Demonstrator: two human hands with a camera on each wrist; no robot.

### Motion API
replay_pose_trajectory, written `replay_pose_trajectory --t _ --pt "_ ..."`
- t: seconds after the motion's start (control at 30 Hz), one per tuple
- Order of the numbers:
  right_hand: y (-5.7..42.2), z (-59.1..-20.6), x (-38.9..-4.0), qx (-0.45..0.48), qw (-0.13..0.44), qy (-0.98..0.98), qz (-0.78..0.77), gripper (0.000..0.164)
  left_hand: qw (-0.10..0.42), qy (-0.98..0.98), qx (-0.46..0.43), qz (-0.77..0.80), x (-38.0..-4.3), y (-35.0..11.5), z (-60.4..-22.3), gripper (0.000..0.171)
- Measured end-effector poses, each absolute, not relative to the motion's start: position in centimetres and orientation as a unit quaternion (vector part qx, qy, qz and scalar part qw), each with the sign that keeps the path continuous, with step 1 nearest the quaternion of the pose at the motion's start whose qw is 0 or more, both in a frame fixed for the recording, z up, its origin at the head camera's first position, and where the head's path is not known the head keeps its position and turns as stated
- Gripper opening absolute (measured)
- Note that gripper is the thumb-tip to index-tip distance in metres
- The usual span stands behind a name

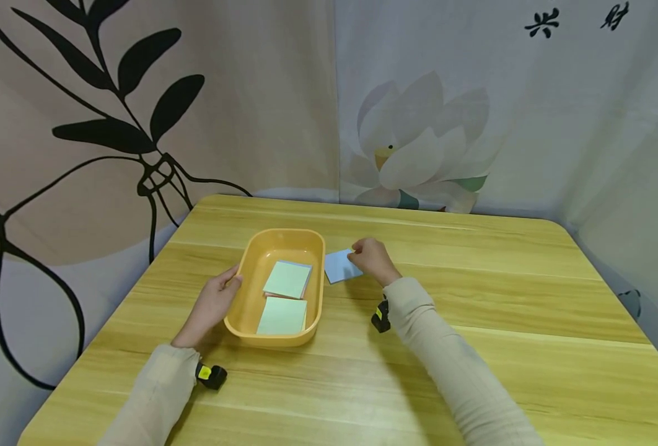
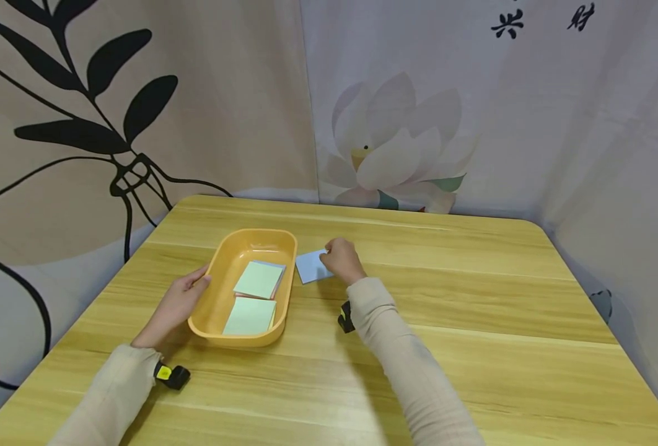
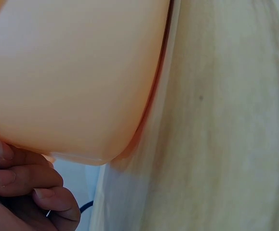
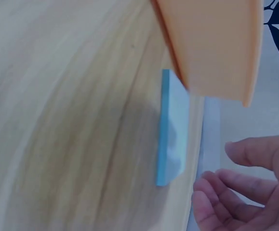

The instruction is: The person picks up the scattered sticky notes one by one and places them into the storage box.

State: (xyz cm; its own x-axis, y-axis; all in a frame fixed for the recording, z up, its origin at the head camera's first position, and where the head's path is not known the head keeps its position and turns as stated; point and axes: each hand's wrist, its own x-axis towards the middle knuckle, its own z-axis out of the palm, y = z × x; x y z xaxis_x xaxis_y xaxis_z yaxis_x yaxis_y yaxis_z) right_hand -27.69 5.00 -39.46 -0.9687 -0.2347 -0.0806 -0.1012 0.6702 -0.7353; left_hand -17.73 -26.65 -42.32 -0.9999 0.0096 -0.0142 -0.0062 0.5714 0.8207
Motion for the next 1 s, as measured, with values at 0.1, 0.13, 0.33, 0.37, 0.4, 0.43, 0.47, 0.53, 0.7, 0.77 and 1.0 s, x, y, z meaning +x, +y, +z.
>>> replay_pose_trajectory --t 0.1,0.13,0.33,0.37,0.4,0.43,0.47,0.53,0.7,0.77,1.0 --pt "5.1 -39.8 -27.6 -0.096 0.087 0.915 -0.382 0.027 0.006 0.888 0.000 0.460 -17.7 -26.6 -42.3 0.054" --pt "5.2 -39.9 -27.7 -0.097 0.090 0.915 -0.380 0.021 0.006 0.888 -0.001 0.460 -17.7 -26.6 -42.3 0.054" --pt "5.1 -41.0 -27.9 -0.106 0.112 0.916 -0.371 0.041 0.009 0.887 -0.001 0.461 -17.8 -26.6 -42.4 0.053" --pt "5.0 -41.2 -28.0 -0.109 0.113 0.917 -0.367 0.043 0.009 0.887 0.000 0.461 -17.8 -26.6 -42.4 0.053" --pt "5.0 -41.3 -28.0 -0.111 0.112 0.918 -0.365 0.045 0.009 0.887 0.001 0.461 -17.8 -26.7 -42.4 0.053" --pt "4.9 -41.6 -28.1 -0.112 0.116 0.918 -0.364 0.051 0.008 0.887 0.001 0.462 -17.8 -26.7 -42.4 0.053" --pt "4.8 -41.7 -28.1 -0.113 0.114 0.920 -0.359 0.053 0.008 0.887 0.002 0.462 -17.8 -26.7 -42.4 0.053" --pt "4.6 -41.9 -28.2 -0.109 0.111 0.927 -0.342 0.055 0.008 0.887 0.002 0.462 -17.8 -26.7 -42.4 0.054" --pt "4.0 -41.7 -28.1 -0.088 0.100 0.950 -0.284 0.046 0.010 0.886 -0.002 0.463 -17.8 -26.7 -42.4 0.053" --pt "3.8 -41.5 -27.9 -0.081 0.096 0.952 -0.278 0.041 0.011 0.887 -0.004 0.462 -17.8 -26.7 -42.3 0.053" --pt "3.8 -41.0 -27.9 -0.079 0.093 0.947 -0.296 0.030 0.011 0.890 -0.004 0.456 -17.8 -26.7 -42.2 0.054"
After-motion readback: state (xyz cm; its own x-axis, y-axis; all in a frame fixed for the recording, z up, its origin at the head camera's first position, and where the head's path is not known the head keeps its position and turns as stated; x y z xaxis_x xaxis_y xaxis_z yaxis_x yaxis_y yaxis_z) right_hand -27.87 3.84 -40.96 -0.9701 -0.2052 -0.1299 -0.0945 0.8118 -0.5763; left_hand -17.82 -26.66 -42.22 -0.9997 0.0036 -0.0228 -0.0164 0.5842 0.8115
